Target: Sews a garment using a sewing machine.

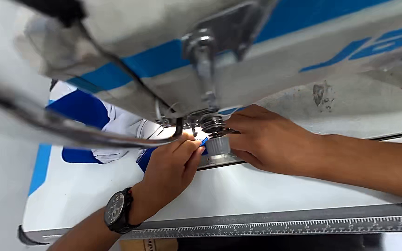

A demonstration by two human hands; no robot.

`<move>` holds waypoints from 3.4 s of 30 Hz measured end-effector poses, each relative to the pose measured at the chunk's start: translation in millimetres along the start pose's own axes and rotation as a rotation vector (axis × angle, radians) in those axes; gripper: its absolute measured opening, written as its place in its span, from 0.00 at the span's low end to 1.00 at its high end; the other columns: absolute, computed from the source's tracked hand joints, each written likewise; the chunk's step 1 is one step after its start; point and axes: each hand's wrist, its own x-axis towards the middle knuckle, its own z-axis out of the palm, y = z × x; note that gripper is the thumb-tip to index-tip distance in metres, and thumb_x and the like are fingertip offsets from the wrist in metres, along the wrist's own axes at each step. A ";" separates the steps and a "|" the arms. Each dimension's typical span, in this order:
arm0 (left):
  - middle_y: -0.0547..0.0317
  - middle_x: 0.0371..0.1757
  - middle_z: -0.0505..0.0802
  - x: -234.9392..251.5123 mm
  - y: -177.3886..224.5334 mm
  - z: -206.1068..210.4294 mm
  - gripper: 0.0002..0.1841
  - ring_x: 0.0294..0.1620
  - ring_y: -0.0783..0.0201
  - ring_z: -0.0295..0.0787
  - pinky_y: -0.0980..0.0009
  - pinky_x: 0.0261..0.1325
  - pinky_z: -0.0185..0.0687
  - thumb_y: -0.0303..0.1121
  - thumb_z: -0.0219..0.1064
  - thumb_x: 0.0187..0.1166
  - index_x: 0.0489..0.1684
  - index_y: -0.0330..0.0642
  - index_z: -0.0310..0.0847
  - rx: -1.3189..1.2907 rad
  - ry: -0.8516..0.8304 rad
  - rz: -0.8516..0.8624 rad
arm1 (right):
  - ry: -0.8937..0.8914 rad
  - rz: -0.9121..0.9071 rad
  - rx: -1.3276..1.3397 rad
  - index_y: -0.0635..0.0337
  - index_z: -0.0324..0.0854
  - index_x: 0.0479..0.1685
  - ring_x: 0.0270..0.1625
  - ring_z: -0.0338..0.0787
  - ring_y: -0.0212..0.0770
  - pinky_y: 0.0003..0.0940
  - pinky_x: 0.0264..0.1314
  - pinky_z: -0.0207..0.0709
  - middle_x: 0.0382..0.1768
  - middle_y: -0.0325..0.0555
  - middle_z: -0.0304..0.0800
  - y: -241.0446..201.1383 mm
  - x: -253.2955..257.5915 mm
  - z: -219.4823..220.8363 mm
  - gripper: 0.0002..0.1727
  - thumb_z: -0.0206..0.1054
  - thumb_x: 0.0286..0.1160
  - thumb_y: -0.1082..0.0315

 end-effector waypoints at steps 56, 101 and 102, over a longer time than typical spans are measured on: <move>0.66 0.51 0.91 -8.6 5.9 2.5 0.06 0.61 0.75 0.87 0.77 0.65 0.83 0.35 0.62 0.88 0.42 0.45 0.80 0.042 0.068 0.047 | -0.011 -0.014 0.071 0.46 0.93 0.53 0.60 0.80 0.51 0.50 0.60 0.68 0.56 0.42 0.87 -1.8 -7.8 15.6 0.25 0.67 0.72 0.38; 0.59 0.52 0.93 -10.5 20.5 4.4 0.06 0.67 0.67 0.86 0.72 0.72 0.79 0.32 0.66 0.85 0.40 0.40 0.84 0.213 0.040 0.051 | -0.017 -0.061 0.023 0.51 0.90 0.53 0.72 0.79 0.53 0.57 0.82 0.61 0.59 0.41 0.88 -5.8 -10.1 14.8 0.17 0.59 0.84 0.55; 0.58 0.51 0.93 -10.5 20.3 4.3 0.06 0.67 0.66 0.86 0.72 0.72 0.80 0.32 0.66 0.84 0.39 0.40 0.84 0.199 0.042 0.050 | -0.018 -0.062 0.019 0.52 0.90 0.53 0.71 0.79 0.52 0.56 0.81 0.62 0.59 0.41 0.87 -6.1 -9.7 15.0 0.17 0.58 0.85 0.55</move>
